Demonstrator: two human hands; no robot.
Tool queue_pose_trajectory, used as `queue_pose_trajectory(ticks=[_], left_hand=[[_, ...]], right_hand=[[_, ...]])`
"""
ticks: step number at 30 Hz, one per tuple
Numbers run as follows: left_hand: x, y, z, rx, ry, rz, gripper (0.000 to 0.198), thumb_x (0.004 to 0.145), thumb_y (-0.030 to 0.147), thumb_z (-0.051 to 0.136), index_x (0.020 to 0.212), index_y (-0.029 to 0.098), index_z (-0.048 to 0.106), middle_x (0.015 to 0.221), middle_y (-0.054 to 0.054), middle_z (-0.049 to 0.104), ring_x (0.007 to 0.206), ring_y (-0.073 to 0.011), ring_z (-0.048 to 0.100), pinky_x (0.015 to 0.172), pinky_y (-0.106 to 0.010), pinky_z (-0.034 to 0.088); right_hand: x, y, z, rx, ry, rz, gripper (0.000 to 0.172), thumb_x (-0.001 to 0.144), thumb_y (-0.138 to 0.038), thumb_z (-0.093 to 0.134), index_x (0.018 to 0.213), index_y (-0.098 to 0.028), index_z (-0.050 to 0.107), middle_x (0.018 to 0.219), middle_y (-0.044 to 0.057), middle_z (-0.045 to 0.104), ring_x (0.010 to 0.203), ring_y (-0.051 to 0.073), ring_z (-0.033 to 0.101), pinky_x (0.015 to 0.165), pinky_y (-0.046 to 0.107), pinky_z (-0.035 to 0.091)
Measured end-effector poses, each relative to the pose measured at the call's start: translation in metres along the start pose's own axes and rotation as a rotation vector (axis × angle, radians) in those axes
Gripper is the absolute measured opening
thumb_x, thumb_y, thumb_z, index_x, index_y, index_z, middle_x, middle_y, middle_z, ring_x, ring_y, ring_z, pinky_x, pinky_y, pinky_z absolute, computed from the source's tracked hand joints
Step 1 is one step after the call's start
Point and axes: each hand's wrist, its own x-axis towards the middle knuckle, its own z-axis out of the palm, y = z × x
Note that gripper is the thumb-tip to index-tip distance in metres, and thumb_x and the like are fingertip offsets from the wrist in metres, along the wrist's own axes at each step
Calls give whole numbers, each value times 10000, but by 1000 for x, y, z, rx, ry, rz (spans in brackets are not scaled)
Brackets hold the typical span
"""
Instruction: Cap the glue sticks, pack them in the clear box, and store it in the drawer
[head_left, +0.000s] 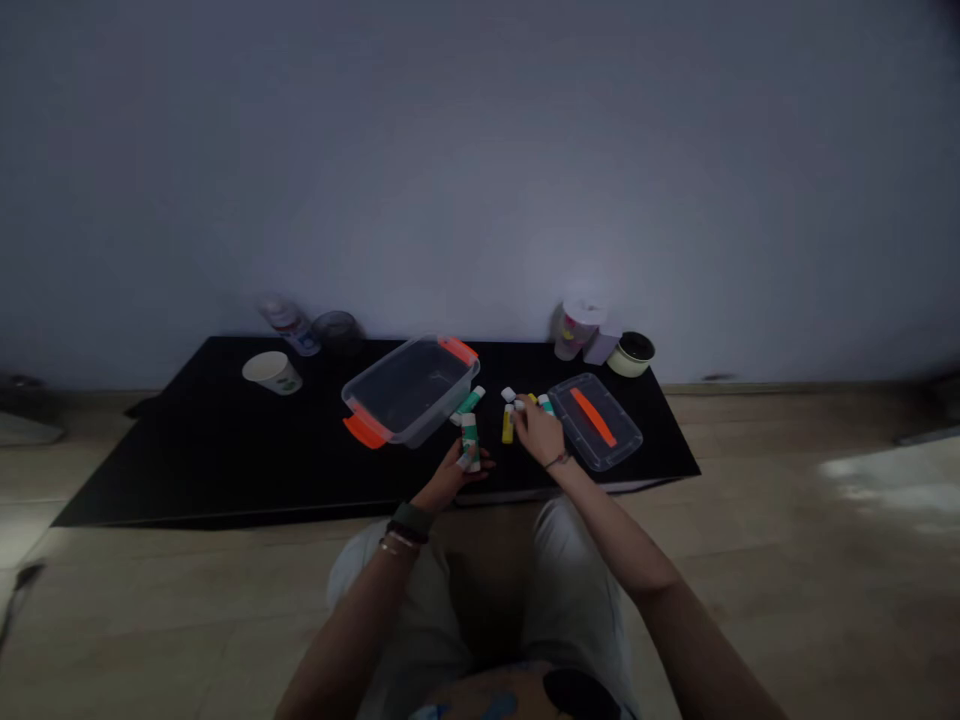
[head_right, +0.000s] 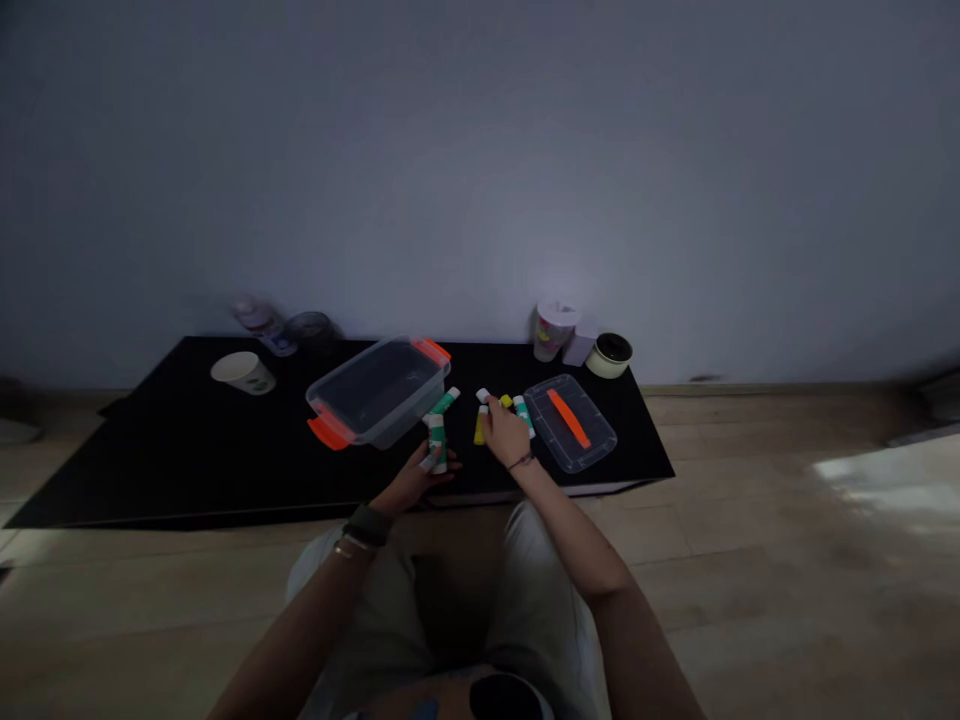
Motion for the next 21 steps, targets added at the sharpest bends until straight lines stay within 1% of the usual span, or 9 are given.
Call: queue_pose_trajectory(ticks=[2,4,7,9,11,13,16,19,21], left_hand=[[-3,1,1,51,1,11,582,693,582,783,1043,207,507,934,-8,622,807,-155,678,698,-288,545],[-5,2,2,85,-20,23,607,686,593,782,1062,204,506,882,11,608,743,-126,646,678,-269,525],[-8,2,6,95,-52,53,616,705,633,746,1072,198,509,803,32,581,646,-92,572,628,-243,478],[-11,2,10,95,-61,74,623,712,671,715,1057,195,509,767,37,565,611,-86,534,596,-235,447],[-15,3,13,112,-68,93,605,727,686,691,1028,194,511,746,35,557,595,-84,511,579,-234,423],[-19,6,16,149,-89,117,563,759,683,665,992,193,518,728,30,553,584,-84,500,574,-236,408],[-26,9,20,194,-143,142,541,785,706,621,921,191,522,700,25,544,564,-86,487,563,-242,391],[-32,10,23,206,-174,144,581,781,747,586,924,187,529,672,28,535,545,-86,468,537,-239,364],[-36,12,25,211,-191,130,599,779,753,581,951,181,534,663,31,532,534,-82,451,522,-232,346]], right_hand=[[9,19,-2,-203,46,66,366,989,-332,456,1293,-170,581,1221,171,622,1094,290,580,808,349,480],[14,35,1,-329,15,57,303,945,-315,544,1179,-148,640,1275,185,581,1189,310,506,861,362,475],[12,48,10,-373,-24,18,249,900,-289,616,1100,-149,662,1254,180,581,1198,302,482,914,371,462],[10,50,14,-303,-1,-6,217,889,-287,635,1059,-155,657,1235,171,588,1180,294,495,933,373,451],[10,47,14,-118,38,-4,196,877,-330,657,986,-169,633,1169,148,611,1113,271,535,918,364,451],[11,42,11,180,41,34,237,854,-397,677,909,-190,576,1016,94,637,944,223,586,835,338,469],[13,29,5,659,-80,80,338,797,-461,699,839,-223,463,775,-12,579,675,145,543,648,274,447],[8,15,-1,937,-210,15,409,727,-474,739,824,-239,419,702,-57,508,617,118,494,570,236,399],[0,7,-5,1001,-209,-64,421,694,-461,766,864,-236,454,737,-50,519,657,119,501,593,235,404]])
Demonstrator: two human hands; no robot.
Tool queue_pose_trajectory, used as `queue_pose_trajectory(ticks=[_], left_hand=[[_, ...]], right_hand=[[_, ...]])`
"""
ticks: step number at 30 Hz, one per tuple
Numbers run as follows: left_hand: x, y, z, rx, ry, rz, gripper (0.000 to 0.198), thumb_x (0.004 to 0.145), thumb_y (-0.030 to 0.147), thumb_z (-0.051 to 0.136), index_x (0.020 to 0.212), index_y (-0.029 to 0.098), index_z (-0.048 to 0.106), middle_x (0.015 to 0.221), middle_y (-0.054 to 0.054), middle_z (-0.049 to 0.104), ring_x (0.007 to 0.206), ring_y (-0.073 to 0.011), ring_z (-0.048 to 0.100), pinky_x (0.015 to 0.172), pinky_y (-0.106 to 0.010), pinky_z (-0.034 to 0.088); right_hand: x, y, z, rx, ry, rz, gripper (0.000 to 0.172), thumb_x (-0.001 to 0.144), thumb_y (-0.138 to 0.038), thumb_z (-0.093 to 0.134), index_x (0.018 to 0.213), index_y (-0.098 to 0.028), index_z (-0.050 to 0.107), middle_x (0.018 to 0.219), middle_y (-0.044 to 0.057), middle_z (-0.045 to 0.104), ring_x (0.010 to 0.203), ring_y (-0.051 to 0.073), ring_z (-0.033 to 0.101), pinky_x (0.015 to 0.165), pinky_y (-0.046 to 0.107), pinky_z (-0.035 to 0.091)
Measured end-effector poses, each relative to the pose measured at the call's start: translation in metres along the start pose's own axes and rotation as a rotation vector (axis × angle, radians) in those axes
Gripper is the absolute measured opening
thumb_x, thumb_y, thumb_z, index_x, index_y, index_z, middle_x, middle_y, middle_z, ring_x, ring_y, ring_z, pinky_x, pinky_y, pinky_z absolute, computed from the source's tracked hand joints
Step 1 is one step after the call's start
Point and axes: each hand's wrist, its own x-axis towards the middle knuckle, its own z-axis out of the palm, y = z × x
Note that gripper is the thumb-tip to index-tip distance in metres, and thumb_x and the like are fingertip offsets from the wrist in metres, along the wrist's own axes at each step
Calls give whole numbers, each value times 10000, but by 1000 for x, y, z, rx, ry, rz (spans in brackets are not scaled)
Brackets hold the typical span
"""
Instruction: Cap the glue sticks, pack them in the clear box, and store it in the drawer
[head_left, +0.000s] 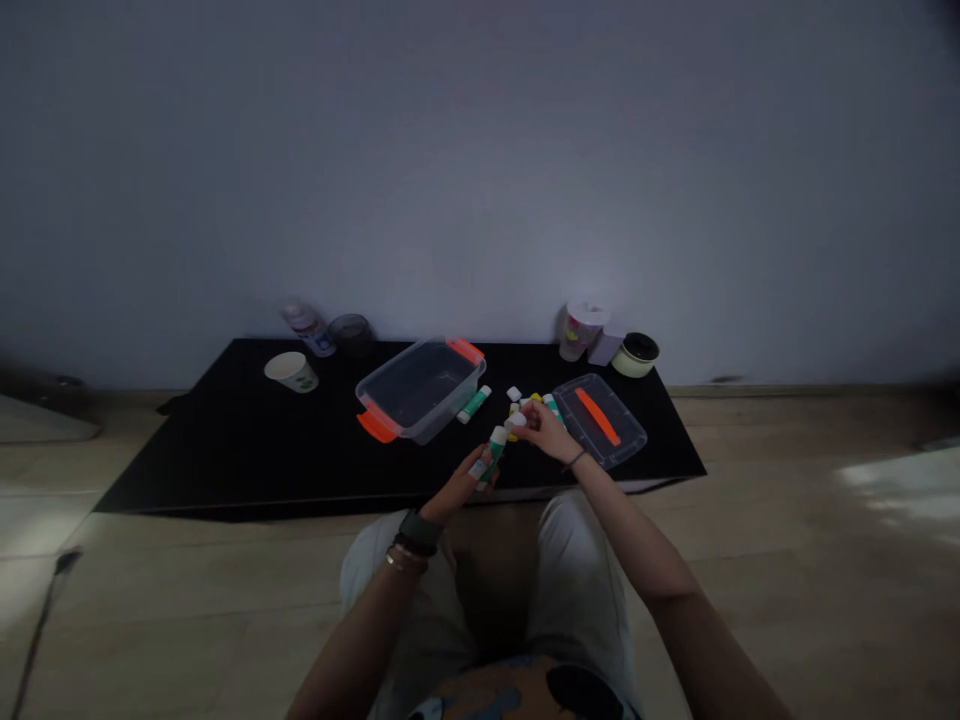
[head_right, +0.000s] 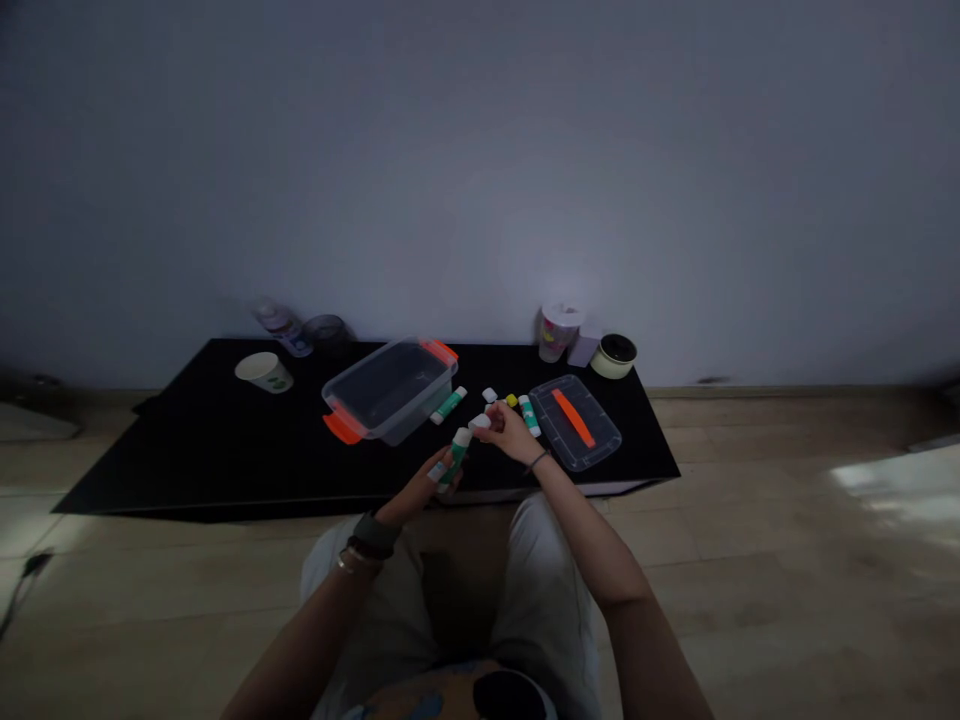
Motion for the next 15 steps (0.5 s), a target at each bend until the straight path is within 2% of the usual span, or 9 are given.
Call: queue_pose_trajectory(ticks=[5,9,15], left_hand=[[-9,7,3,-20,-95,-38,602,791,730,588,1010,170,554,650,34,521,503,-72,421,480,-218,301],[-12,9,2,-29,-122,-17,616,806,731,555,1018,155,601,624,24,520,468,-71,395,444,-216,266],[-18,21,7,-59,-215,-59,622,842,704,516,1053,134,650,596,25,503,426,-59,325,421,-222,207]], right_hand=[[-20,-22,5,-180,-37,-84,399,721,-427,774,986,-224,556,798,-25,547,689,126,468,625,245,384],[-33,-41,0,-251,-43,-157,301,846,-488,642,937,-213,558,756,-17,522,659,132,444,611,254,359],[-45,-65,-5,-392,-127,-233,316,925,-510,534,812,-217,512,674,-31,492,608,125,426,586,248,319]])
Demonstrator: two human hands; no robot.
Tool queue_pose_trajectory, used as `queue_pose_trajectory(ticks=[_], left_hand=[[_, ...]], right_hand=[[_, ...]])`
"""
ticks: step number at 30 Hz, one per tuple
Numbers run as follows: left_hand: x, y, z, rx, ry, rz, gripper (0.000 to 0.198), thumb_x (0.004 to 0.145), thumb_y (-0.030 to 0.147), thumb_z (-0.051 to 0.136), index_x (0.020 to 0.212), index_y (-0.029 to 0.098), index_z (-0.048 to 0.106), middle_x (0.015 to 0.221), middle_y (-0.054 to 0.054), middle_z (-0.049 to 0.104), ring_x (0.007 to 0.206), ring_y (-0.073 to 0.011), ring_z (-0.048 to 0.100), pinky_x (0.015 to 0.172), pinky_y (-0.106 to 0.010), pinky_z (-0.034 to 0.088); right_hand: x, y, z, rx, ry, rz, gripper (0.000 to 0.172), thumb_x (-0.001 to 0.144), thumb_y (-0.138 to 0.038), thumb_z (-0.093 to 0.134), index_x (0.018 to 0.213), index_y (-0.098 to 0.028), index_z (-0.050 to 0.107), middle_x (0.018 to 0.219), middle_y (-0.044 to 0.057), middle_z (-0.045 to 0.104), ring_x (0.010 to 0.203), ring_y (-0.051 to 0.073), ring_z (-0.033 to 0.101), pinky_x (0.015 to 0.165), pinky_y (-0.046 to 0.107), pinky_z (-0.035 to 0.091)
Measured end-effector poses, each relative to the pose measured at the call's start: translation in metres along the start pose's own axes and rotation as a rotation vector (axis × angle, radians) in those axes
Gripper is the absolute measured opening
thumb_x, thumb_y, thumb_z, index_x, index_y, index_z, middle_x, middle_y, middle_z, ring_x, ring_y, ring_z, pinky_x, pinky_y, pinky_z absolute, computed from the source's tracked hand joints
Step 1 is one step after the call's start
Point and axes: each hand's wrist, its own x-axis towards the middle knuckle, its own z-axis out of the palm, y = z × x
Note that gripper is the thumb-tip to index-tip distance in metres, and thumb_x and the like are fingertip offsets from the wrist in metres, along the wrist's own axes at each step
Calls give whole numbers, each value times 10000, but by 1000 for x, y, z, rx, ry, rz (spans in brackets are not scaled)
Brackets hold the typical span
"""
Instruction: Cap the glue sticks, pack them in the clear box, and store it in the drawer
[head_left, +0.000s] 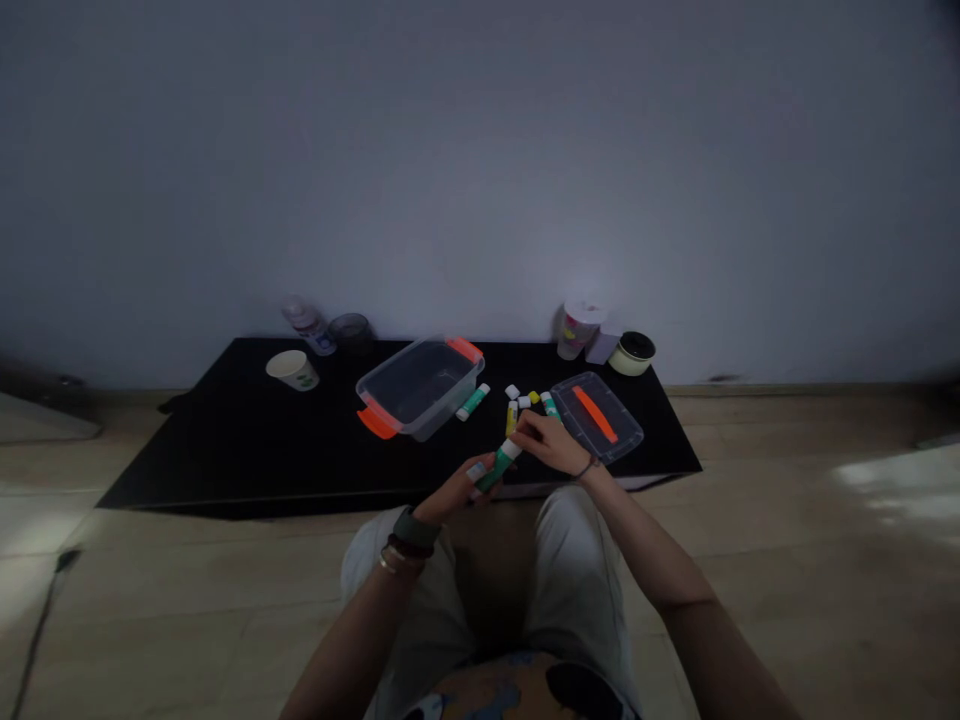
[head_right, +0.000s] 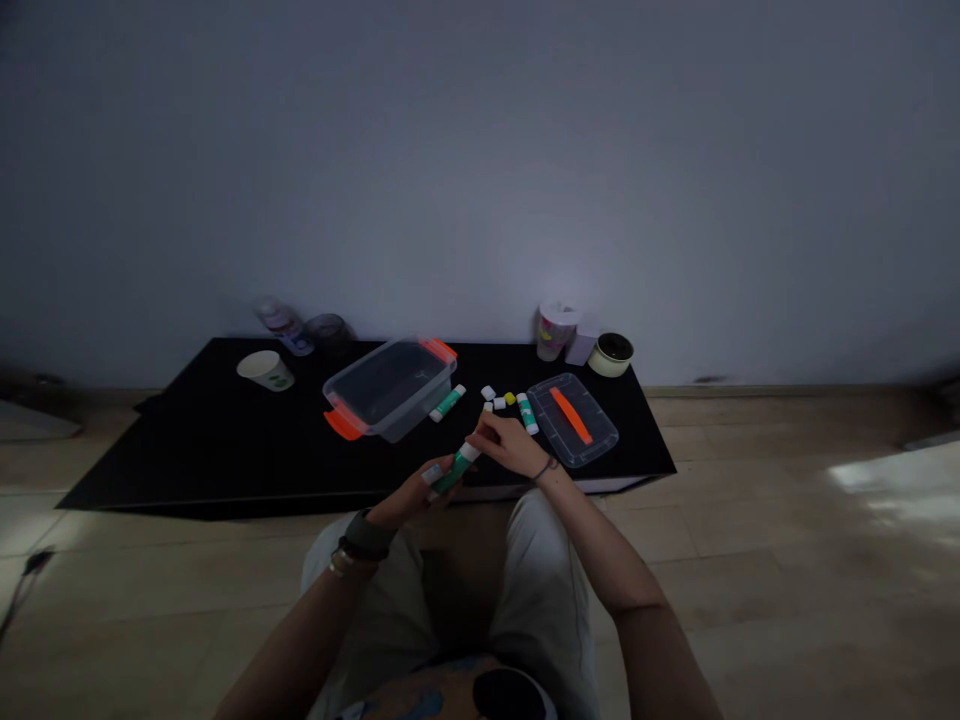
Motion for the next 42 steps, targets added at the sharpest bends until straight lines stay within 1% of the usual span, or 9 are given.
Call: queue_pose_trajectory(ticks=[9,16,23,26,29,31,34,39,42], left_hand=[[-10,23,24,155,69,43,537,843,665,578,1033,164,621,628,31,505,464,-67,372,437,-222,240],[-5,24,37,258,187,140,480,853,675,536,836,195,521,584,52,465,464,-73,364,451,-222,267],[-6,24,36,608,356,186,427,880,580,548,928,157,581,733,3,565,642,-113,459,576,-239,345],[-6,26,29,390,197,74,466,869,633,536,908,168,535,660,40,498,529,-78,393,497,-216,291],[-4,28,21,84,-60,-34,560,844,719,490,937,167,519,582,80,404,412,-47,263,419,-207,190],[-2,28,18,2,-108,-29,600,836,743,465,961,159,526,568,89,378,388,-41,217,403,-211,161],[2,27,22,170,42,35,560,863,712,457,978,168,525,597,70,418,413,-57,282,426,-212,215],[8,18,27,833,452,74,367,878,535,564,986,185,576,678,1,536,606,-141,521,553,-242,324],[7,15,22,641,317,11,423,887,597,503,960,184,558,641,18,512,524,-117,468,510,-233,310]], right_hand=[[2,-8,3,-316,-54,-99,353,1010,-412,344,746,-217,476,718,17,512,714,165,484,665,269,302],[8,-3,13,-424,9,-12,382,1029,-370,340,748,-201,536,656,20,519,611,150,469,604,279,227],[8,-8,18,-573,-46,183,414,1042,-335,323,770,-183,596,703,41,609,653,149,537,609,279,248],[4,-11,16,-450,-38,150,403,1043,-359,318,775,-188,566,703,29,591,648,141,527,612,268,279],[2,-16,9,-205,-11,-37,333,1031,-388,341,843,-195,537,715,0,556,645,130,507,628,251,330],[2,-17,5,-116,10,-110,281,1014,-395,380,874,-201,527,712,-15,538,637,128,494,626,248,339],[8,-12,7,-113,38,-79,242,997,-353,406,824,-209,497,669,-29,491,609,129,469,606,254,316],[17,8,23,-223,108,161,252,978,-258,436,733,-210,464,640,-36,457,579,117,450,598,262,266],[15,12,24,-186,76,163,298,983,-315,444,708,-205,476,628,-35,468,580,110,451,595,251,278]])
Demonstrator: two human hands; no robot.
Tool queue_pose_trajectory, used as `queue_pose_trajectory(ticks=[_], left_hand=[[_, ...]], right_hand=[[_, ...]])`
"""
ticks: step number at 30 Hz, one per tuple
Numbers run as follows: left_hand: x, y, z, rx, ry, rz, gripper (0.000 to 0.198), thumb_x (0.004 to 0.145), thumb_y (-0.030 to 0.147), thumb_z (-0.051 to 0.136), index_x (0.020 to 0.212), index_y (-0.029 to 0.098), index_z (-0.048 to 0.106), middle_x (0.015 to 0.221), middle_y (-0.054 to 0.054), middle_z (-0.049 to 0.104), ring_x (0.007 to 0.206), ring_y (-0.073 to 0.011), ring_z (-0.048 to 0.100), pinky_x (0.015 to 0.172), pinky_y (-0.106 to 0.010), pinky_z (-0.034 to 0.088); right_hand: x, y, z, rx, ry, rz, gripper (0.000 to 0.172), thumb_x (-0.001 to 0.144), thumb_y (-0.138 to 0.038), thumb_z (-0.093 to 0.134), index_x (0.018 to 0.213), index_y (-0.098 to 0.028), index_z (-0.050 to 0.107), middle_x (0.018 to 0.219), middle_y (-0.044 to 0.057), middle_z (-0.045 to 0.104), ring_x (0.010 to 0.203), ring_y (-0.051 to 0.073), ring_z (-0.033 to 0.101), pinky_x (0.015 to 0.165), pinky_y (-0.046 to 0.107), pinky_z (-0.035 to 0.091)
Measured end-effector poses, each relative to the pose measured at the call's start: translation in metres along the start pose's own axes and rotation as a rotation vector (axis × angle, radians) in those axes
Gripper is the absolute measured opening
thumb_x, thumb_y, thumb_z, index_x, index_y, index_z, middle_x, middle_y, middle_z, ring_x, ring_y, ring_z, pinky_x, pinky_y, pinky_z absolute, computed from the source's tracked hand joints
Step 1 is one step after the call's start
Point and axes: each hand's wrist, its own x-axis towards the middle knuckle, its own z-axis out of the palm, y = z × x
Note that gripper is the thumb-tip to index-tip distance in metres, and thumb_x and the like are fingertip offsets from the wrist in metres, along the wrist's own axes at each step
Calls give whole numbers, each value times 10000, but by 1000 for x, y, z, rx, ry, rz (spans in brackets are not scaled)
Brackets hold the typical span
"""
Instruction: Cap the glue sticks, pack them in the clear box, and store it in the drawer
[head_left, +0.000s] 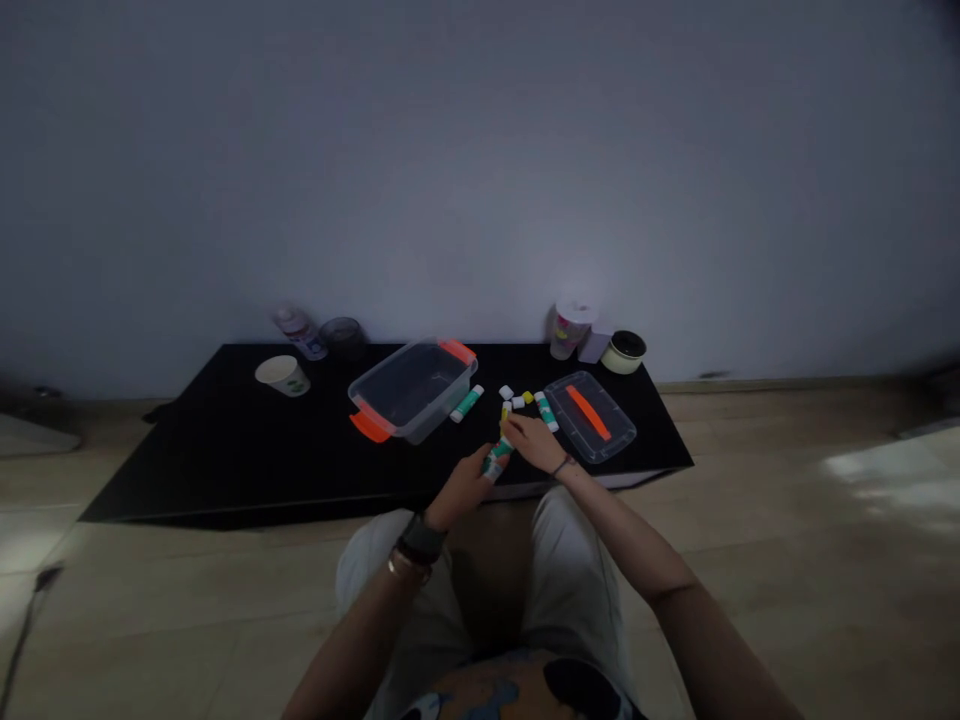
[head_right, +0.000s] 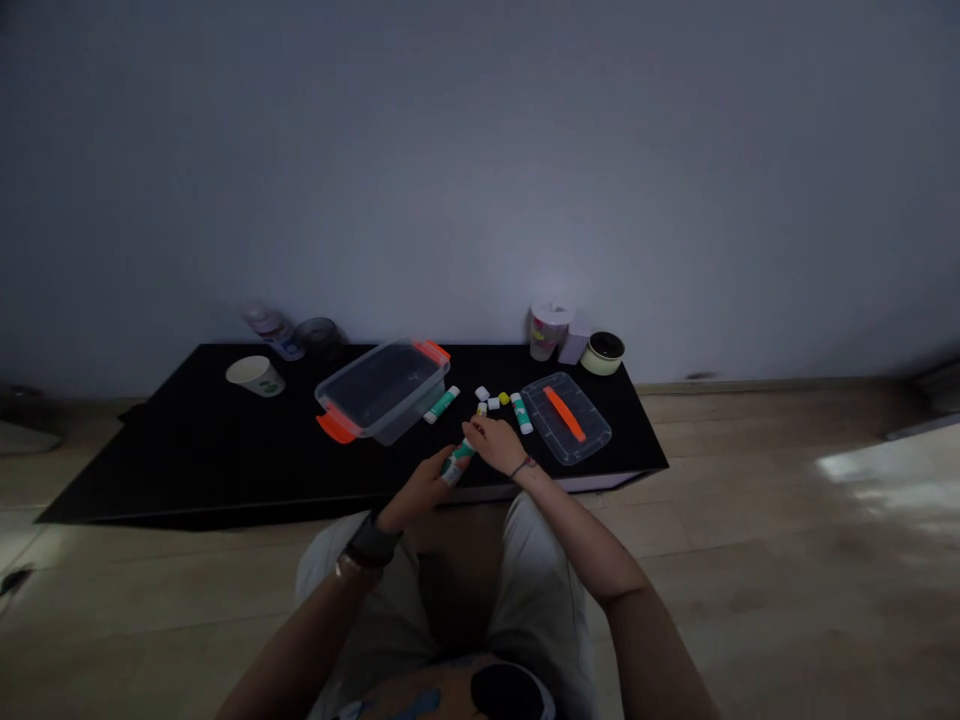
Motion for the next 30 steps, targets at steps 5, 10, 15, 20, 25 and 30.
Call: queue_pose_trajectory(ticks=[5,10,15,20,25,30], left_hand=[[-4,1,-13,-529,-403,-43,598,834,743,451,936,161,539,555,80,381,394,-51,251,419,-208,187],[-7,3,-4,-227,-117,51,517,868,674,488,949,168,557,615,38,469,477,-84,380,475,-223,260],[-6,-2,4,-5,65,57,435,836,606,579,935,183,568,645,14,514,557,-119,458,519,-237,280],[-6,2,-6,-538,-337,-32,567,847,731,455,926,173,521,580,71,412,413,-58,276,427,-206,229],[-8,-1,-3,-332,-170,56,488,891,662,470,949,181,528,620,47,477,467,-82,373,467,-213,291],[-5,-9,5,158,135,164,324,921,464,512,1033,176,608,829,-64,645,746,-189,601,682,-284,438]], right_hand=[[-7,-8,-13,164,-18,-194,263,951,-422,479,806,-206,518,638,-43,484,580,111,449,575,242,304],[-4,-9,-6,102,53,-128,243,947,-318,429,725,-219,422,611,-47,426,558,113,419,574,255,266],[-4,0,3,31,54,20,270,957,-327,436,711,-215,433,613,-42,427,567,115,420,588,256,260],[-8,-6,-5,257,44,-155,320,965,-468,441,785,-209,494,633,-46,437,576,113,405,562,241,291],[-4,-11,-4,177,76,-133,251,945,-359,443,735,-223,432,599,-49,418,552,116,397,561,255,275],[-4,-5,6,81,88,7,251,951,-363,432,742,-226,445,611,-43,435,560,128,444,583,260,285]])
